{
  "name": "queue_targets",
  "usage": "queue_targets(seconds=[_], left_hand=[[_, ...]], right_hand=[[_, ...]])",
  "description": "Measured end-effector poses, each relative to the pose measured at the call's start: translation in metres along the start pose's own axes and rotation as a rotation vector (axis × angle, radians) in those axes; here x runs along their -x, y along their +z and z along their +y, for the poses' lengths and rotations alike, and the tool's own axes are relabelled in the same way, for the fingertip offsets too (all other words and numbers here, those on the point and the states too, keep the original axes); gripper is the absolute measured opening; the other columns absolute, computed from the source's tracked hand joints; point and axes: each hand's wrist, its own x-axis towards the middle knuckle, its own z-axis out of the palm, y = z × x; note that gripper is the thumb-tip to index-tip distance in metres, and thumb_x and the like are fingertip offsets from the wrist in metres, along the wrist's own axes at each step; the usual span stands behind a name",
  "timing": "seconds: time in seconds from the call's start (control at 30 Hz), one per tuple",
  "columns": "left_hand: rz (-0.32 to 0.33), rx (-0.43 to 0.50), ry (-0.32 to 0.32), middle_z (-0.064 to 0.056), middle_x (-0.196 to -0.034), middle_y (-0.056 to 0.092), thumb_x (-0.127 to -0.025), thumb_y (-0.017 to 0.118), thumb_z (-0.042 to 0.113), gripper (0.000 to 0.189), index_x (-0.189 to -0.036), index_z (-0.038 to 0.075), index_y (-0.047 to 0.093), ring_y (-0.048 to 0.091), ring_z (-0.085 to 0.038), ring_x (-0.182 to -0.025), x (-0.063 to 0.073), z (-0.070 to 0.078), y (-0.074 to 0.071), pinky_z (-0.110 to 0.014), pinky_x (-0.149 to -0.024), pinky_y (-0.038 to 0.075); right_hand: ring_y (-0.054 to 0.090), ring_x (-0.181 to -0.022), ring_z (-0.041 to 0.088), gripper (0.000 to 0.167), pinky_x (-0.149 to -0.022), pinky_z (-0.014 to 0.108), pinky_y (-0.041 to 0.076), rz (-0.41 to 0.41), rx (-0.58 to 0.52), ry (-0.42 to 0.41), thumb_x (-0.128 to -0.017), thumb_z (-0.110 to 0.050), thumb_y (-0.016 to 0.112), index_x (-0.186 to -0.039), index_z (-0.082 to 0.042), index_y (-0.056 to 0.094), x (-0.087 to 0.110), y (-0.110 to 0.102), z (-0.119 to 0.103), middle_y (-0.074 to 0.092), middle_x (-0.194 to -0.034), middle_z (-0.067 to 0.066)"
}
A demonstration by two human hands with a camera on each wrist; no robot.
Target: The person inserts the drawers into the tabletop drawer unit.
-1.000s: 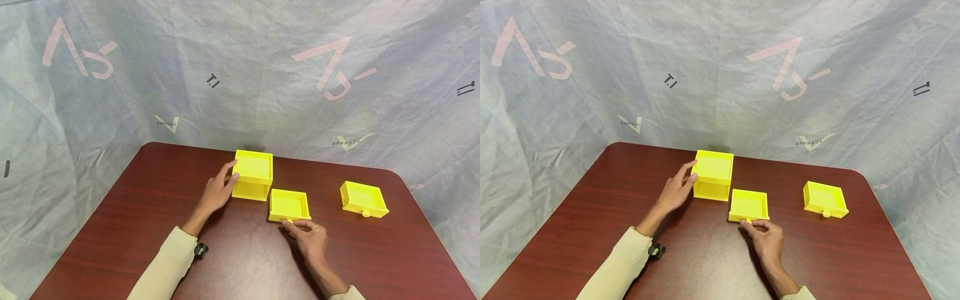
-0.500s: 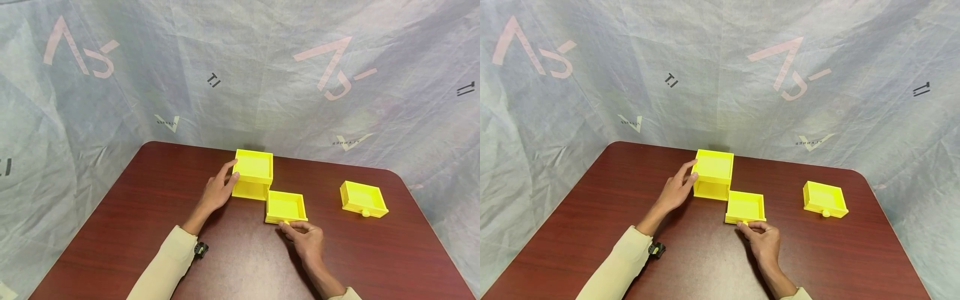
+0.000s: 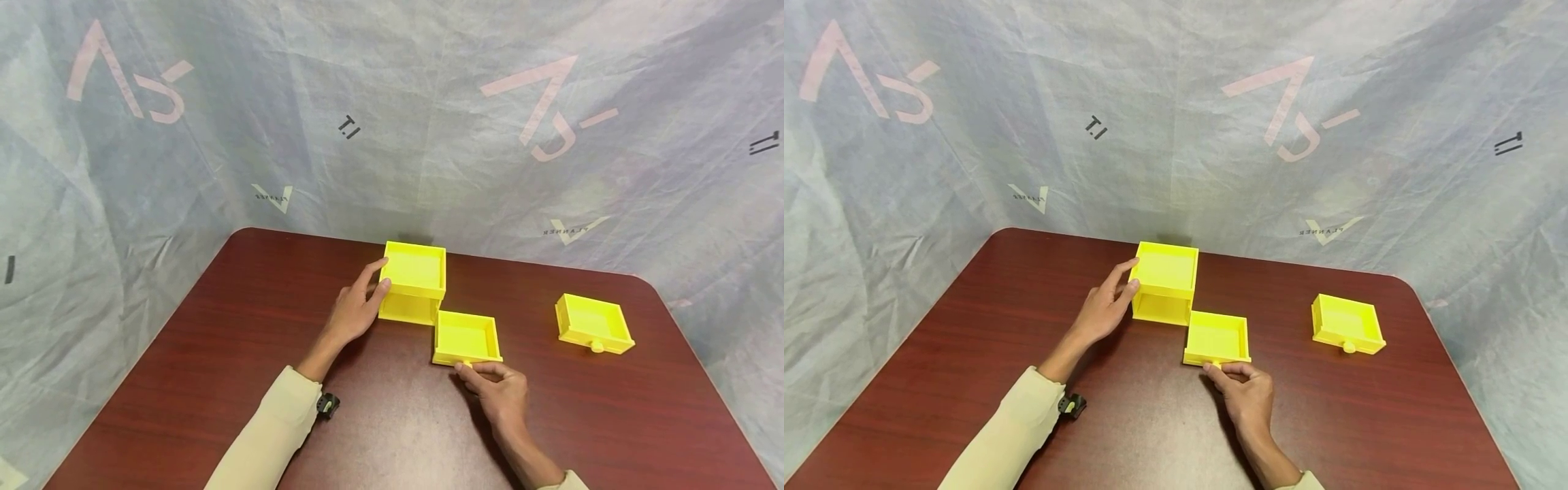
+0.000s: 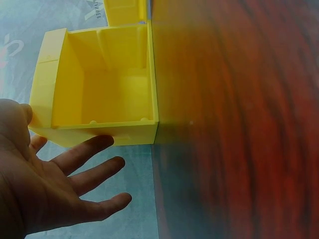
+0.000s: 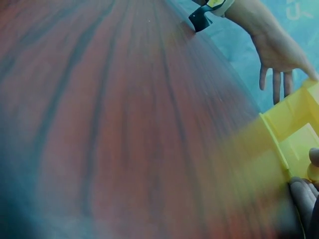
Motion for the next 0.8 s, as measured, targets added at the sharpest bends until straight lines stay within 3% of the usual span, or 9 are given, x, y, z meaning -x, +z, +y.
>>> queue_targets(seconds=[0.63, 0.8], left_hand=[[-0.001, 0.004, -0.006, -0.01, -0.133, 0.063, -0.103, 0.039, 0.059, 0.054, -0.153, 0.043, 0.033, 0.063, -0.032, -0.117, 0.0026, 0.0005, 0.0009, -0.06, -0.092, 0.046], [0.002, 0.01, 0.006, -0.009, -0.134, 0.062, -0.103, 0.038, 0.059, 0.053, -0.153, 0.043, 0.032, 0.062, -0.028, -0.119, 0.001, 0.001, 0.0009, -0.059, -0.091, 0.047]], right_hand=[[0.071, -0.064, 0.015, 0.03, -0.06, 0.027, 0.056, 0.006, -0.011, -0.026, -0.072, -0.013, 0.091, -0.088, 0.008, 0.075, 0.0071, 0.0062, 0.0007, 0.074, -0.075, 0.009], [0.071, -0.064, 0.014, 0.032, -0.06, 0.026, 0.056, 0.001, -0.002, -0.031, -0.073, -0.014, 0.091, -0.089, 0.008, 0.075, 0.006, 0.0084, -0.0007, 0.074, -0.077, 0.011]])
